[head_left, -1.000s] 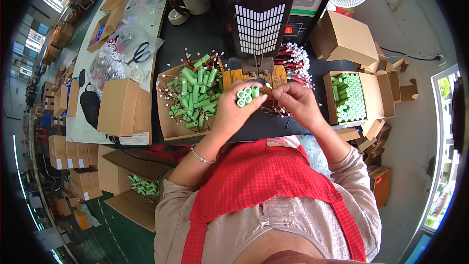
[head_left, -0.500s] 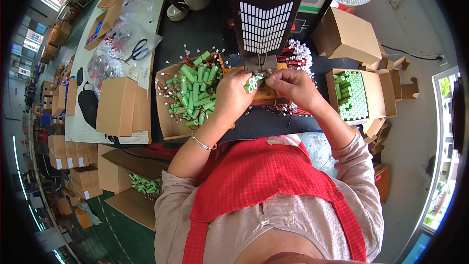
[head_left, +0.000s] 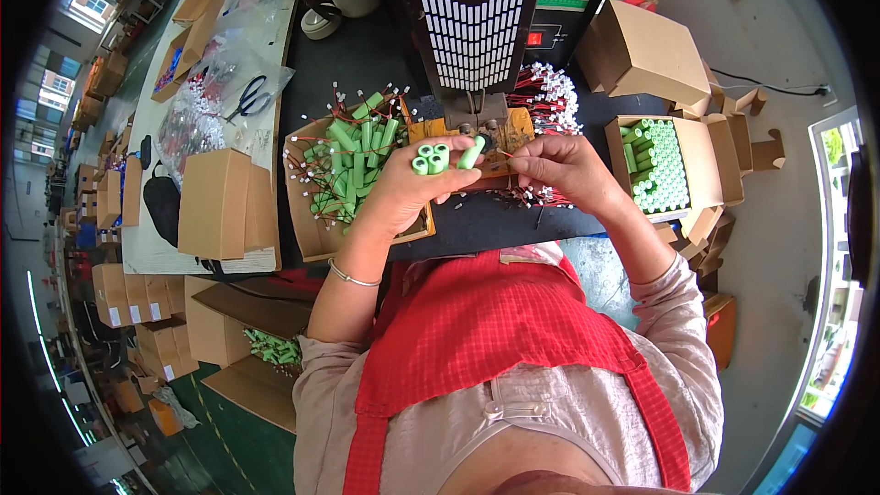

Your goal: Using a spot welding machine to join battery cells into packs with metal tabs.

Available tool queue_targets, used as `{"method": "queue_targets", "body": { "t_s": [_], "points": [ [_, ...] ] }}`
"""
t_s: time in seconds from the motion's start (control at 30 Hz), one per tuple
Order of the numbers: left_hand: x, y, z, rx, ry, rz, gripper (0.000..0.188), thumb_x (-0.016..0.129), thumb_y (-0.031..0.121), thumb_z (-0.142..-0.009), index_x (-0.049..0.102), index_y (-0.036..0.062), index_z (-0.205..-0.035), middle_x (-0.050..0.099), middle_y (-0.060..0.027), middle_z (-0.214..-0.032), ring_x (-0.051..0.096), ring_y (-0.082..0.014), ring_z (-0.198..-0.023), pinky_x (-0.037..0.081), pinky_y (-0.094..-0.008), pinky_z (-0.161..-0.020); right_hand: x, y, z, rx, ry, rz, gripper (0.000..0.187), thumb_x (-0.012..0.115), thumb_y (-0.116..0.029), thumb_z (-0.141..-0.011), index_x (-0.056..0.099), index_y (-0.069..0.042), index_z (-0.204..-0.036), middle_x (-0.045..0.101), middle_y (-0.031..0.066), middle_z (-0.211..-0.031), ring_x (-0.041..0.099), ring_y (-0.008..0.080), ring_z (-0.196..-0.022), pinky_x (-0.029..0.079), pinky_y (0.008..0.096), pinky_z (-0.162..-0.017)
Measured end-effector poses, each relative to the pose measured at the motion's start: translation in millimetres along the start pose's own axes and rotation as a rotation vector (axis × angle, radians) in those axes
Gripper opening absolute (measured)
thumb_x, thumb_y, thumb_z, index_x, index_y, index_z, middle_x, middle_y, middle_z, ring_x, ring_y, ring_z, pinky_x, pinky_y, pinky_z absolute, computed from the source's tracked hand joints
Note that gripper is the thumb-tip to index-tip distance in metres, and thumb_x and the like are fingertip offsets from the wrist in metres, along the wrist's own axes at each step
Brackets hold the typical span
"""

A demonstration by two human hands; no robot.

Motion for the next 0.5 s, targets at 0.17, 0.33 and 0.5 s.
{"method": "queue_targets", "body": {
  "t_s": [0.17,0.33,0.5],
  "points": [
    [-13.1,0.9,-0.2,0.069,0.207,-0.226,0.028,0.073,0.004,-0.072,0.061,0.0008,-0.097,0.062,-0.0012,-0.083,0.055,-0.0065,-0.064,0.045,-0.0200,-0.054,7.4,-6.2,-5.6,-0.049,0.072,0.008,0.018,0.062,-0.019,-0.086,0.065,-0.001,-0.088,0.060,0.0005,-0.068,0.052,0.0047,-0.059,0.042,0.0182,-0.053],
    [-10.8,14.2,-4.8,0.478,0.316,-0.621,0.024,0.074,0.008,-0.071,0.062,-0.0025,-0.090,0.065,-0.0087,-0.079,0.061,-0.0121,-0.068,0.049,-0.0250,-0.061,8.6,-0.2,-14.6,0.005,0.121,0.012,0.018,0.060,-0.020,-0.088,0.065,-0.003,-0.087,0.057,-0.0010,-0.064,0.045,0.0031,-0.052,0.037,0.0178,-0.047],
    [-3.3,21.8,-3.9,0.594,0.326,-0.716,0.022,0.072,0.007,-0.072,0.062,-0.0026,-0.088,0.064,-0.0125,-0.078,0.063,-0.0187,-0.067,0.049,-0.0276,-0.060,8.0,-0.6,-17.5,0.049,0.125,0.027,0.018,0.060,-0.021,-0.087,0.065,-0.003,-0.087,0.057,-0.0011,-0.064,0.045,0.0030,-0.051,0.037,0.0178,-0.047]
  ]
}}
Point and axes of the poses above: each hand's wrist, its own z-axis away from the middle knuckle, its own x-axis out of the palm, y = z × x, the point moved 9 cm from there along -z, towards the middle knuckle
